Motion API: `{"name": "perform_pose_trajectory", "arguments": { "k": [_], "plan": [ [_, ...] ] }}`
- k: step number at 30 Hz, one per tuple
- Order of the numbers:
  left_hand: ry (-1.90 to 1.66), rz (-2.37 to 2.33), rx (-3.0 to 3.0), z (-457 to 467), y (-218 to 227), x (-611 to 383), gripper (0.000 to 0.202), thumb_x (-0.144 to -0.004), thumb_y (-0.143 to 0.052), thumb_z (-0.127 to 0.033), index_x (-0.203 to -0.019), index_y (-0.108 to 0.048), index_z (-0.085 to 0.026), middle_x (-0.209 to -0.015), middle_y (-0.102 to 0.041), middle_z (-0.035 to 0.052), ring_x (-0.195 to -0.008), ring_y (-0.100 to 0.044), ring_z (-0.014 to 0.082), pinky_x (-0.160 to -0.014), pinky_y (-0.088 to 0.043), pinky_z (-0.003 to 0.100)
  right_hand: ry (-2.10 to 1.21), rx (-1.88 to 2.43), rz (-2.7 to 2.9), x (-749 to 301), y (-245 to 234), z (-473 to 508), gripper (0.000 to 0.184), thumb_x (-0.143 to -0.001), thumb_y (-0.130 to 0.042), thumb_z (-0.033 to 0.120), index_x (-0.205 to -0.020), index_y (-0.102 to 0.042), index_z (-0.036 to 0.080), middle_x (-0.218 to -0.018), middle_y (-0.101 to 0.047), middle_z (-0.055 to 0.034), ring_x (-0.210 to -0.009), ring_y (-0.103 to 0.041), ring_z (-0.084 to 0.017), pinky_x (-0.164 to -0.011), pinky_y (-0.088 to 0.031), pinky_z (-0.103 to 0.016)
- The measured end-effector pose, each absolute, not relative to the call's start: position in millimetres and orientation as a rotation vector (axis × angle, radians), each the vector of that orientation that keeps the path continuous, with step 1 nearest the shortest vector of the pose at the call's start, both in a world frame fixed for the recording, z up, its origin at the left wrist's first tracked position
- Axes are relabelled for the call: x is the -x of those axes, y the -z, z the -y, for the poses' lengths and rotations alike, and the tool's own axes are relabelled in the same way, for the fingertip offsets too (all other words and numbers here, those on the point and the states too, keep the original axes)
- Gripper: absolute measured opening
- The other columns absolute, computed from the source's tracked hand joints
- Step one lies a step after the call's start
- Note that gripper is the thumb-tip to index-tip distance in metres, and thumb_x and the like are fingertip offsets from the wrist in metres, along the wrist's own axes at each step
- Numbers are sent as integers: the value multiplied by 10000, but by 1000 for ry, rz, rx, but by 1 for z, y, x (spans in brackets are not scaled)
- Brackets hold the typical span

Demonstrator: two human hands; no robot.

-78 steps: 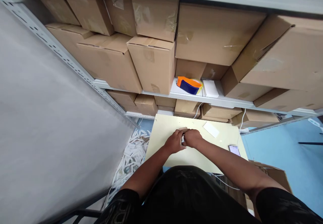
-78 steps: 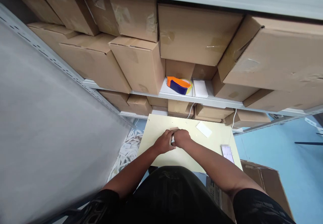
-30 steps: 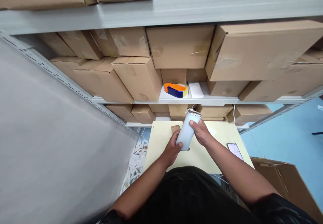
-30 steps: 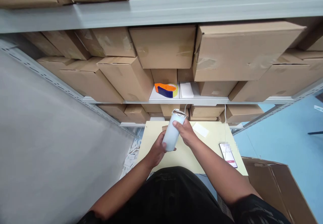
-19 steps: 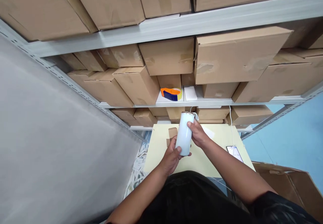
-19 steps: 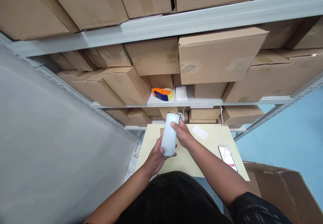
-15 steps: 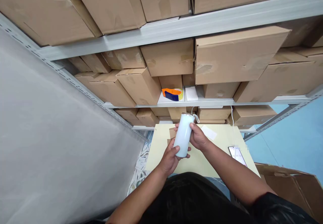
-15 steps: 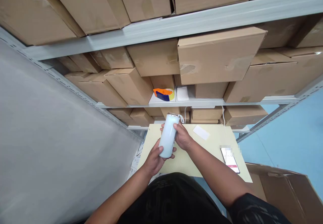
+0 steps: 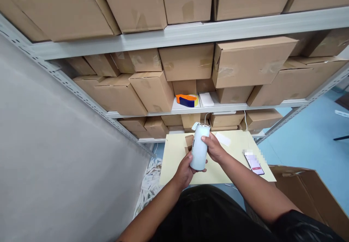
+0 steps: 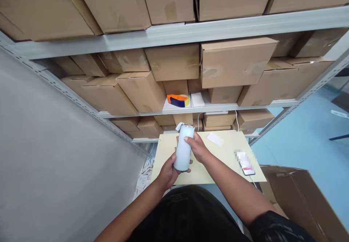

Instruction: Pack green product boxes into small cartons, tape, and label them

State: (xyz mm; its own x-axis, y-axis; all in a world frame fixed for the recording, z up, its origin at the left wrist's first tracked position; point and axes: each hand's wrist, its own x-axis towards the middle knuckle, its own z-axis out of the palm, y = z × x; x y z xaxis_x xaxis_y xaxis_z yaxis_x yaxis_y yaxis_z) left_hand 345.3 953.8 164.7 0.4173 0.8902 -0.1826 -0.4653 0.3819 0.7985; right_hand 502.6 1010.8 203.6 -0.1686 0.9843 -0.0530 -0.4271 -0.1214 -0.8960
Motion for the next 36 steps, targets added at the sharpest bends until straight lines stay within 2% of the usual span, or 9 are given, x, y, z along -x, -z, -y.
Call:
{"name": "perform_pose_trajectory", "arguments": {
  "k": [3,5,11,17,21,24,27,32,36],
  "plan": [
    [-1010,-739,-816,-950,-159,-329,787,-738,-853,-527,-1369,-470,-252,-1361,-574,140,-1154,-616,304,-834,-606,421,-1337,1043,877,-481,-203,-1001,607,-714,-843,564,-1141,-535,261,-905,-658,0,-757,-628,-184,-633,-528,-288],
    [-1015,-751,-819,-948,-157,-319,788,-713,-880,-447,-1356,-467,-250,-1349,-594,136,-1132,-637,300,-815,-600,396,-1315,1101,886,-469,-202,-993,613,-764,-780,629,-1187,-510,276,-886,-655,4,-721,-619,-185,-591,-506,-284],
    [-893,-532,-603,-945,-138,-294,721,-800,-689,-594,-1337,-541,-137,-1225,-682,205,-1002,-710,324,-759,-575,396,-1253,1130,911,-456,-200,-975,623,-859,-560,758,-1277,-489,302,-997,-689,-37,-793,-653,-230,-629,-527,-321],
    [-692,-409,-560,-939,-119,-294,738,-854,-531,-661,-1346,-540,-112,-1071,-740,203,-856,-716,303,-659,-535,372,-1366,1137,903,-466,-206,-971,530,-792,-747,593,-1165,-613,241,-944,-700,-39,-815,-649,-226,-697,-525,-317],
    [-730,-638,-839,-956,-110,-293,607,-919,-478,-655,-1251,-619,-167,-1094,-721,146,-932,-695,290,-770,-552,419,-1246,1236,848,-488,-203,-974,575,-714,-818,507,-1174,-642,210,-972,-702,-48,-813,-630,-211,-683,-512,-298],
    [-873,-1044,-1329,-982,-95,-284,389,-901,-613,-504,-1133,-671,-197,-1130,-681,107,-1020,-656,268,-900,-541,428,-1004,1361,780,-516,-194,-979,594,-696,-812,503,-1174,-638,197,-994,-701,-54,-830,-621,-212,-677,-506,-298],
    [-892,-1268,-1722,-1008,-75,-275,334,-879,-665,-371,-1184,-669,-232,-1293,-602,110,-1209,-583,279,-1047,-495,457,-829,1434,815,-538,-182,-988,585,-700,-804,506,-1157,-625,188,-1016,-703,-65,-870,-626,-220,-714,-513,-312],
    [-635,-1325,-1899,-1036,-42,-282,600,-805,-773,-346,-1373,-608,-245,-1615,-383,110,-1489,-336,350,-1220,-328,529,-797,1457,1003,-541,-162,-1008,573,-688,-825,492,-1118,-583,198,-984,-704,-42,-870,-643,-212,-775,-532,-333],
    [-540,-1282,-1789,-1047,-27,-291,851,-737,-838,-388,-1500,-486,-252,-1613,-415,113,-1478,-394,336,-1205,-363,460,-936,1401,1165,-524,-143,-1025,623,-681,-846,445,-1179,-556,207,-1055,-716,-56,-920,-683,-222,-835,-556,-353]
  ]
}}
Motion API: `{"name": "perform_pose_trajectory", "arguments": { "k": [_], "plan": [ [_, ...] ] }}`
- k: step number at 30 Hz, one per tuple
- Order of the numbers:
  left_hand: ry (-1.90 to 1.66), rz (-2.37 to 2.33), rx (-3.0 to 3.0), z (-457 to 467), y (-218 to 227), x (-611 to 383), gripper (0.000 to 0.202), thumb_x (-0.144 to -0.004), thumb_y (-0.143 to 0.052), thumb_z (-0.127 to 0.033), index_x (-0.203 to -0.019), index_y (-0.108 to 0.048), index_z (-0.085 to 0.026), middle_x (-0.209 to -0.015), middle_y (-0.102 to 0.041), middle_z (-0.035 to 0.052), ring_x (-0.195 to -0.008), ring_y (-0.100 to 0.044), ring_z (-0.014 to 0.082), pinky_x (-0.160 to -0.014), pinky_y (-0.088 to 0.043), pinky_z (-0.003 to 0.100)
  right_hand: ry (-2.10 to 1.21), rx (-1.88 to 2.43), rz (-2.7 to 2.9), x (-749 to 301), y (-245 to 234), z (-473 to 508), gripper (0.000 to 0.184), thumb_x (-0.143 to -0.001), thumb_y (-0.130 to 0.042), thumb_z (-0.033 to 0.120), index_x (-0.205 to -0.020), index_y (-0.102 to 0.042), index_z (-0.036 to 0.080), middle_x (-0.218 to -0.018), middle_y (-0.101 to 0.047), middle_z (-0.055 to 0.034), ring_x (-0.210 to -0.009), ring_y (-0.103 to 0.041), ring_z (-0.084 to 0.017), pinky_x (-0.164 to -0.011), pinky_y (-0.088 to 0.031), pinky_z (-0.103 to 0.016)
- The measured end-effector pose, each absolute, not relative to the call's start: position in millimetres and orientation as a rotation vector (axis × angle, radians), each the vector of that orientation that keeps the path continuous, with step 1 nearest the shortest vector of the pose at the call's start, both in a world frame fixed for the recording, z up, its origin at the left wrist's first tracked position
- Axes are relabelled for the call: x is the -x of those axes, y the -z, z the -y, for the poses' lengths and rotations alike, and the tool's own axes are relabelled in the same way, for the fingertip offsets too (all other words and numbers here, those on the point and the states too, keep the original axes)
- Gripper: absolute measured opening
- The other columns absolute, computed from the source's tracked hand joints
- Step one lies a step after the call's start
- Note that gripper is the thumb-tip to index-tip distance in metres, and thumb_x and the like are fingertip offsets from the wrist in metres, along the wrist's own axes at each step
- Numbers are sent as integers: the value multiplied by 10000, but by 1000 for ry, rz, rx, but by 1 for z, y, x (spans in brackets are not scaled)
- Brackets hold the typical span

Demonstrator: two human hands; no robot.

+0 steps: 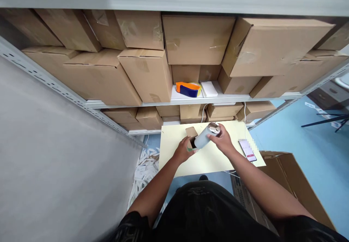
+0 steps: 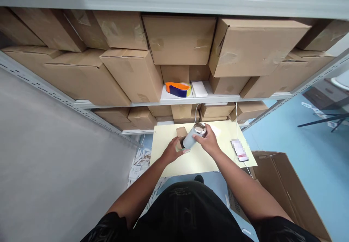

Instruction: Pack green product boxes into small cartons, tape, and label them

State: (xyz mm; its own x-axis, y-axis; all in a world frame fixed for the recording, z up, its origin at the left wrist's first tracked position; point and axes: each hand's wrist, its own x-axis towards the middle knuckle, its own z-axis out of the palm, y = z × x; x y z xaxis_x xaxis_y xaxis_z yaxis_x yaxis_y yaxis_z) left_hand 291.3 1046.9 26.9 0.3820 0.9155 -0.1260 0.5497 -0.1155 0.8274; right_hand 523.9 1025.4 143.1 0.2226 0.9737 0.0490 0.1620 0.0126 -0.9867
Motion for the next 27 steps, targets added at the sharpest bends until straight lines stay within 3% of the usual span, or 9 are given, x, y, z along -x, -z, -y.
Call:
{"name": "perform_pose_trajectory", "arguments": {
  "k": [5,10,16,19,22,25,27],
  "plan": [
    [-609,-1235,-1719,-1047,-18,-291,804,-752,-798,-260,-1486,-472,-250,-1513,-537,100,-1331,-554,294,-1090,-472,423,-1016,1433,1439,-512,-118,-1039,672,-696,-849,380,-1261,-525,214,-1171,-689,-74,-1031,-682,-233,-936,-539,-384],
    [-655,-1231,-1674,-1045,-11,-293,785,-748,-794,-232,-1466,-474,-238,-1480,-546,107,-1307,-563,298,-1007,-529,415,-937,1537,1726,-515,-90,-1043,661,-694,-841,358,-1263,-534,220,-1171,-654,-72,-1040,-658,-245,-917,-535,-397],
    [-756,-1191,-1746,-1046,-13,-300,776,-710,-821,-198,-1421,-511,-221,-1484,-495,135,-1395,-488,309,-1158,-436,466,-660,1470,2263,-516,-57,-1045,592,-715,-835,341,-1252,-627,202,-1275,-621,-137,-1197,-587,-327,-1024,-479,-476],
    [-770,-1201,-1747,-1046,-15,-301,778,-712,-818,-201,-1425,-507,-225,-1456,-512,128,-1380,-500,298,-1193,-396,477,-559,1468,2364,-518,-46,-1042,731,-765,-811,399,-1420,-546,213,-1429,-560,-163,-1343,-498,-371,-1120,-399,-549],
    [-762,-1196,-1735,-1045,-18,-299,793,-703,-797,-179,-1437,-500,-223,-1493,-487,134,-1387,-485,304,-1126,-461,465,-580,1496,2315,-521,-37,-1036,853,-816,-761,378,-1561,-382,204,-1543,-465,-182,-1410,-447,-374,-1145,-393,-553],
    [-762,-1200,-1700,-1042,-21,-297,867,-702,-760,-156,-1504,-441,-242,-1537,-473,129,-1353,-505,301,-1023,-519,426,-666,1500,2174,-525,-29,-1029,822,-858,-698,331,-1580,-325,208,-1582,-412,-178,-1428,-444,-350,-1133,-433,-521],
    [-785,-1185,-1649,-1040,-24,-296,882,-731,-709,-145,-1547,-391,-253,-1527,-509,119,-1286,-549,274,-993,-521,406,-796,1540,2021,-526,-24,-1025,736,-887,-656,333,-1549,-353,226,-1533,-462,-164,-1319,-554,-315,-1053,-507,-485]
  ]
}}
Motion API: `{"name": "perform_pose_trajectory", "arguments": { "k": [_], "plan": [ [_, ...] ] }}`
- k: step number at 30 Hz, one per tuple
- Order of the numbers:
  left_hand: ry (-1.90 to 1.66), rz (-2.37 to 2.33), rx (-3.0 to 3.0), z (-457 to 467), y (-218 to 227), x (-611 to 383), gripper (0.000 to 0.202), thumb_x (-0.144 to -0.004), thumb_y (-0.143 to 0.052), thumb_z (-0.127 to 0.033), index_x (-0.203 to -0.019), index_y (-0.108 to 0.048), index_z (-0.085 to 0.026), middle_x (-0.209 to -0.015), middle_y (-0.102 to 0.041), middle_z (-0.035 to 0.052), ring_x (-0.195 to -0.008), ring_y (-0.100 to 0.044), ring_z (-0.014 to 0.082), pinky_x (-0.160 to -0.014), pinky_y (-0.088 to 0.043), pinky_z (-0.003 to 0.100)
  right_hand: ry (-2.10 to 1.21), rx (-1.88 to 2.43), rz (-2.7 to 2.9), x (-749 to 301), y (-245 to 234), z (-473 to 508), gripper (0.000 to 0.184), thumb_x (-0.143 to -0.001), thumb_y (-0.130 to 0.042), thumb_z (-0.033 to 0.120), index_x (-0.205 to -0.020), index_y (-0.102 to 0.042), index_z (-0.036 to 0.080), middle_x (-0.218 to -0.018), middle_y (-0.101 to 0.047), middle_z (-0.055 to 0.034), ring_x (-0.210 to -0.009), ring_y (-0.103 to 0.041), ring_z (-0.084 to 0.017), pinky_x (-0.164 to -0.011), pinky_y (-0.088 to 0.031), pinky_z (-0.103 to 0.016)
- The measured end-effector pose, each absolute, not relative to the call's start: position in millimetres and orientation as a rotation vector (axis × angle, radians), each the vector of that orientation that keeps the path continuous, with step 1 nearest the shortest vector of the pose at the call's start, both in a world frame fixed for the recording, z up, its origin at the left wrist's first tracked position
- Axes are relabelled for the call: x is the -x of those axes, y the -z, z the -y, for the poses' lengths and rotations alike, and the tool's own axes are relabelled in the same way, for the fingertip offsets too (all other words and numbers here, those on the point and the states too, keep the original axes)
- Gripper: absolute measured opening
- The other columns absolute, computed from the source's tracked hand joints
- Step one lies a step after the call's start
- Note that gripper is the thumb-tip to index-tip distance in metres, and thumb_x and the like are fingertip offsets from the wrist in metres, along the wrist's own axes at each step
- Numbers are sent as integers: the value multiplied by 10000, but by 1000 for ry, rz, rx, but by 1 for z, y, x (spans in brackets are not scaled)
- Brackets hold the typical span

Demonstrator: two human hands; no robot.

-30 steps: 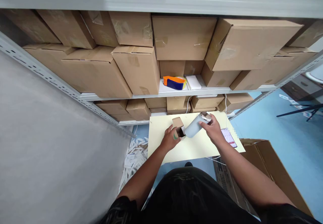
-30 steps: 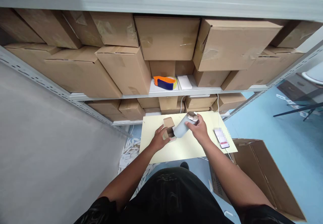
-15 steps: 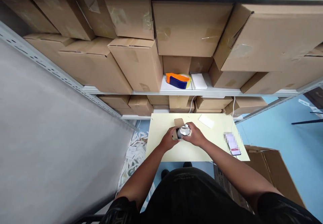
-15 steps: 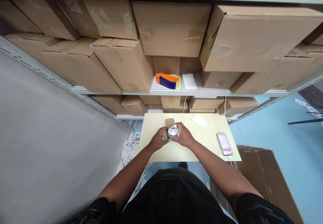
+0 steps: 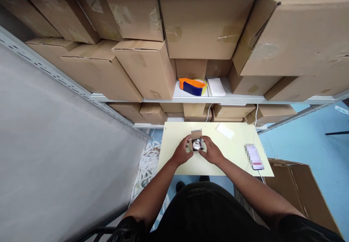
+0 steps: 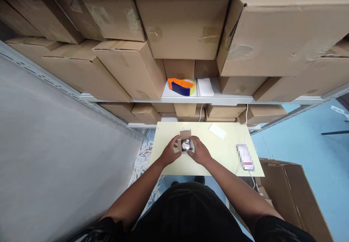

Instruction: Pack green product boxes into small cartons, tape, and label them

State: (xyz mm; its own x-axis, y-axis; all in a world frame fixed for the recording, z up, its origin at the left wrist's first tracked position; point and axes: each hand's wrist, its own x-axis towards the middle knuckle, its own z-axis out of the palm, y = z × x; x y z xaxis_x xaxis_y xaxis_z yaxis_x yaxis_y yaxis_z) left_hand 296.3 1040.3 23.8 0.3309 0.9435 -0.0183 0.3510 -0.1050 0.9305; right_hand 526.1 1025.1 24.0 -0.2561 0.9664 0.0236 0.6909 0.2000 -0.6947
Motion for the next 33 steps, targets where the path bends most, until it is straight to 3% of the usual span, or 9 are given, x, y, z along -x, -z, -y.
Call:
{"name": "perform_pose_trajectory", "arguments": {
  "k": [2,4,8,13,19,23,26,29,33],
  "plan": [
    [-808,-1148,-1561,-1041,-26,-297,817,-780,-640,-147,-1551,-390,-254,-1489,-560,109,-1170,-605,230,-951,-528,381,-944,1617,1858,-526,-19,-1022,651,-907,-623,342,-1508,-390,252,-1447,-542,-136,-1108,-661,-261,-938,-564,-446],
    [-810,-1140,-1458,-1043,-27,-299,731,-821,-595,-165,-1528,-426,-249,-1439,-601,102,-1003,-641,178,-865,-544,341,-1039,1673,1750,-525,-16,-1021,597,-908,-619,344,-1469,-428,274,-1371,-601,-104,-951,-679,-219,-861,-579,-416],
    [-785,-1210,-1387,-1052,-27,-306,650,-828,-641,-220,-1465,-507,-219,-1334,-650,99,-779,-612,120,-760,-545,305,-1072,1685,1680,-521,-12,-1022,579,-881,-654,333,-1427,-472,268,-1315,-643,-91,-937,-664,-214,-818,-572,-384],
    [-817,-1088,-1255,-1055,-27,-306,545,-864,-574,-228,-1408,-559,-202,-1359,-650,119,-859,-659,148,-825,-573,349,-1079,1685,1649,-520,-11,-1024,523,-915,-604,307,-1424,-487,281,-1217,-695,-60,-918,-670,-202,-803,-565,-354],
    [-756,-1274,-1621,-1054,-35,-312,487,-774,-581,-130,-1246,-660,-217,-1184,-683,43,-811,-625,140,-797,-552,305,-970,1757,1713,-519,-18,-1018,638,-917,-614,363,-1514,-417,249,-1171,-722,-81,-840,-694,-212,-770,-555,-353],
    [-745,-1254,-1689,-1054,-37,-313,510,-753,-553,-106,-1240,-661,-215,-1147,-682,36,-796,-623,149,-805,-554,315,-826,1795,1824,-521,-32,-1031,348,-971,-534,375,-1295,-619,279,-1005,-769,-35,-751,-692,-214,-692,-513,-319],
    [-679,-1313,-1678,-1053,-35,-311,506,-781,-561,-129,-1272,-648,-213,-928,-680,6,-764,-618,162,-767,-550,309,-761,1859,1894,-522,-43,-1050,276,-1006,-495,421,-1065,-721,274,-812,-762,-29,-729,-689,-221,-643,-477,-290],
    [-672,-1394,-1695,-1054,-33,-311,463,-805,-574,-140,-1258,-648,-198,-903,-670,9,-756,-614,165,-765,-551,319,-815,1778,1904,-521,-47,-1060,296,-1007,-495,413,-1114,-741,290,-950,-790,-35,-848,-715,-228,-744,-530,-313],
    [-792,-1359,-1702,-1054,-26,-309,374,-819,-566,-119,-1160,-695,-203,-1204,-679,64,-873,-658,171,-875,-579,365,-1003,1527,1797,-527,-35,-1050,427,-1033,-406,426,-1317,-689,279,-1284,-723,-53,-1104,-690,-244,-962,-561,-414]
  ]
}}
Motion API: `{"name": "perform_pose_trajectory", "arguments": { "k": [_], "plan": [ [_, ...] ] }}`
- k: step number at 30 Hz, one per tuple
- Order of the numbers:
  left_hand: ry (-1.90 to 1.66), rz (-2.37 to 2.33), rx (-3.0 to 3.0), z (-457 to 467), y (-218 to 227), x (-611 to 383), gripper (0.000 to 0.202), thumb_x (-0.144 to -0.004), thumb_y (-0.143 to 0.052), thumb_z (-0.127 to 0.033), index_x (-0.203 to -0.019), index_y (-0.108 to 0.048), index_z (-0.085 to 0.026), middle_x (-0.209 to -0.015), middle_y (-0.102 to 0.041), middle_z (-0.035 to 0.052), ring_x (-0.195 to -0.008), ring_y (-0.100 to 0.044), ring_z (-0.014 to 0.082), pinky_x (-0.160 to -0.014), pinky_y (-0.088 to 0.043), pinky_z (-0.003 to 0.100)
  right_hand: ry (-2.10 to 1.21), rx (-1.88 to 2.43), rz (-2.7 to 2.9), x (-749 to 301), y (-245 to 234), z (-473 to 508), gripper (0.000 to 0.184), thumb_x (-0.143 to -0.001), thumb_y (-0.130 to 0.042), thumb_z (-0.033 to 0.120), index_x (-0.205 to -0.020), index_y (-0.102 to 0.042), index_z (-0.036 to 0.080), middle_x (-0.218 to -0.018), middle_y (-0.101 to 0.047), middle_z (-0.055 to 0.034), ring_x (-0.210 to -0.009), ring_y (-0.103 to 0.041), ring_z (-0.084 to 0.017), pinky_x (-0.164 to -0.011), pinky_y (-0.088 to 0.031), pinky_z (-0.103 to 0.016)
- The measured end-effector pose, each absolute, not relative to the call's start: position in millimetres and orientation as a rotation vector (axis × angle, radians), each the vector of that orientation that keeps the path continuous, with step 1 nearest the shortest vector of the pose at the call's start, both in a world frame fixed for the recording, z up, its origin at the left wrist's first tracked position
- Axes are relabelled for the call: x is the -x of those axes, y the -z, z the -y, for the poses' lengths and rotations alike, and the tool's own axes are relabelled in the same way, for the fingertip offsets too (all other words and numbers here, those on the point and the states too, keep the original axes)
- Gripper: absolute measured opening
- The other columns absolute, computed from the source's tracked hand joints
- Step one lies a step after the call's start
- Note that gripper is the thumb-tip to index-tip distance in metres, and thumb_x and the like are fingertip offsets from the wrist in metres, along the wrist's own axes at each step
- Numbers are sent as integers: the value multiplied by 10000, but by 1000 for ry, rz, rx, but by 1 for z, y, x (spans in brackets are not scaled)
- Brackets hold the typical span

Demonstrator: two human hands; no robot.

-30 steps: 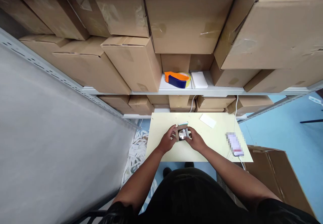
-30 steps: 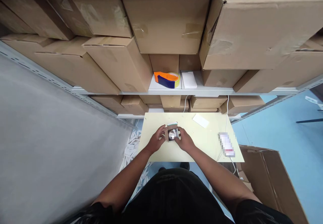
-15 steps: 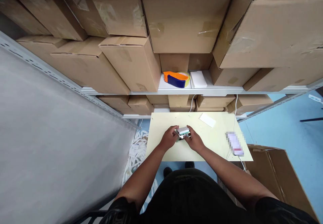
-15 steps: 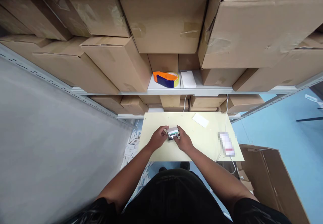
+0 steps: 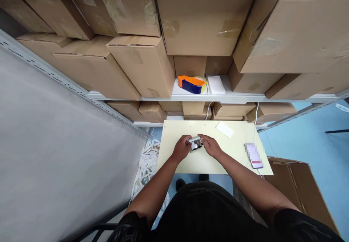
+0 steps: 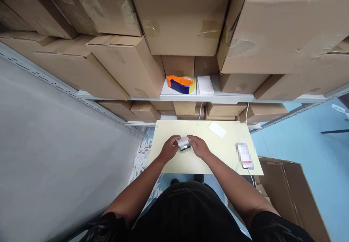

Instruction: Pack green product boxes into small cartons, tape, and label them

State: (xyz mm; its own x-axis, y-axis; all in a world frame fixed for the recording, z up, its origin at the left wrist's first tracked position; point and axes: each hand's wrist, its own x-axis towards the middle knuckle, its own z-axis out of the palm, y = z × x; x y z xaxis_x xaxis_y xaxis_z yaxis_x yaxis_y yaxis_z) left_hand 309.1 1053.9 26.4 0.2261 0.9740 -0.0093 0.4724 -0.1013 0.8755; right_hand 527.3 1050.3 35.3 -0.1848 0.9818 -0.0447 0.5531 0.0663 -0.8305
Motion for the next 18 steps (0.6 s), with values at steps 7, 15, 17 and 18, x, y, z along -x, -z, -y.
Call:
{"name": "perform_pose_trajectory", "arguments": {
  "k": [7,15,17,18],
  "plan": [
    [-859,-1171,-1631,-1033,-9,-297,487,-848,-677,-228,-1334,-648,-214,-1545,-508,121,-1246,-637,250,-1026,-586,449,-1068,1391,1924,-541,-14,-1029,545,-948,-604,421,-1472,-558,279,-1462,-590,-98,-988,-693,-205,-872,-623,-407],
    [-768,-1282,-1807,-1032,-17,-299,423,-975,-589,-365,-1377,-621,-237,-1591,-477,94,-1435,-496,245,-1124,-523,452,-832,1424,2081,-539,-15,-1032,481,-991,-558,342,-1466,-580,266,-1439,-633,-113,-1075,-726,-246,-1013,-588,-471],
    [-762,-1301,-1856,-1033,-17,-298,403,-993,-565,-368,-1373,-626,-246,-1579,-496,85,-1452,-479,239,-1179,-468,467,-785,1435,2102,-537,-15,-1035,463,-996,-557,340,-1451,-598,266,-1426,-648,-103,-1204,-686,-266,-1076,-552,-482],
    [-761,-1303,-1873,-1034,-17,-297,399,-995,-562,-364,-1371,-629,-248,-1578,-498,82,-1456,-474,240,-1197,-445,475,-765,1434,2114,-536,-15,-1035,456,-997,-556,340,-1444,-606,263,-1424,-651,-99,-1258,-659,-268,-1101,-535,-481]
  ]
}}
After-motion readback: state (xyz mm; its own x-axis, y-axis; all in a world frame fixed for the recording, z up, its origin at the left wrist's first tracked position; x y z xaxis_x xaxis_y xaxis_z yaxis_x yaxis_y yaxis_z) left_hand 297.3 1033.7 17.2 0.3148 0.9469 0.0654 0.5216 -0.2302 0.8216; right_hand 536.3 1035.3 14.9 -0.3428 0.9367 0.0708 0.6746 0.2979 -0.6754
